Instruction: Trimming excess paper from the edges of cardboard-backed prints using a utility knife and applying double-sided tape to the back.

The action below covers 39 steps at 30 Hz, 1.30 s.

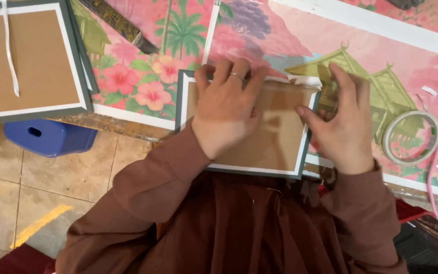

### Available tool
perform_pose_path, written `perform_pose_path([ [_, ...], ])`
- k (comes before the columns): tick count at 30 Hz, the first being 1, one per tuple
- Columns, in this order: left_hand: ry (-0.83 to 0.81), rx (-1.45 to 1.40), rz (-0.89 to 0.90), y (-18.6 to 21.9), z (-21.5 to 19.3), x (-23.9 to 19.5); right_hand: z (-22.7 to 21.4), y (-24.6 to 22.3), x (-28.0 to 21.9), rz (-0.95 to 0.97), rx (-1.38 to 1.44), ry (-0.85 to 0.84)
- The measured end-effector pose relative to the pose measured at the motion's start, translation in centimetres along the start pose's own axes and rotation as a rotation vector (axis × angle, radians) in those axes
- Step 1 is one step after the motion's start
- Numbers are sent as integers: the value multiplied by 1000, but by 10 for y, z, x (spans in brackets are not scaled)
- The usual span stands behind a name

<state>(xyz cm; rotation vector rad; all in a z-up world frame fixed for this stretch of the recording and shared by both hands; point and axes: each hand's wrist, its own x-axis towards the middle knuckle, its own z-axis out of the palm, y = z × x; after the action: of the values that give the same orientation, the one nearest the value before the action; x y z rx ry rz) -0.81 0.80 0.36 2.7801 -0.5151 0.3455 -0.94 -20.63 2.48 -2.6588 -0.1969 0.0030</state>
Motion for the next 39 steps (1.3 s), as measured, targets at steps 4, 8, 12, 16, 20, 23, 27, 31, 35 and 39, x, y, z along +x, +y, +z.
perform_pose_path([
  [4, 174, -118, 50, 10, -7, 13, -2, 12, 22, -66, 95, -243],
  [8, 15, -131, 153, 11, 0, 18, -4, 14, 25, -150, 139, -287],
  [12, 113, -239, 232, 9, 4, 13, 1, 15, 17, -242, 171, -190],
  [16, 46, -248, 219, 9, 9, 10, 2, 16, 14, -230, 200, -171],
  [20, 22, -222, 208, 10, 10, 12, 1, 15, 17, -208, 237, -162],
  [23, 4, -184, 190, 11, 8, 14, 0, 14, 17, -238, 248, -139],
  [27, -9, -167, 189, 12, 7, 17, 3, 15, 13, -231, 198, -157],
  [31, -25, -100, 184, 14, 8, 19, 6, 15, 11, -217, 183, -147],
  [35, -42, -49, 205, 16, 7, 18, 9, 20, 6, -280, 155, -99],
  [39, 46, -21, 208, 16, 12, 13, 19, 29, -8, -322, 25, -81],
])
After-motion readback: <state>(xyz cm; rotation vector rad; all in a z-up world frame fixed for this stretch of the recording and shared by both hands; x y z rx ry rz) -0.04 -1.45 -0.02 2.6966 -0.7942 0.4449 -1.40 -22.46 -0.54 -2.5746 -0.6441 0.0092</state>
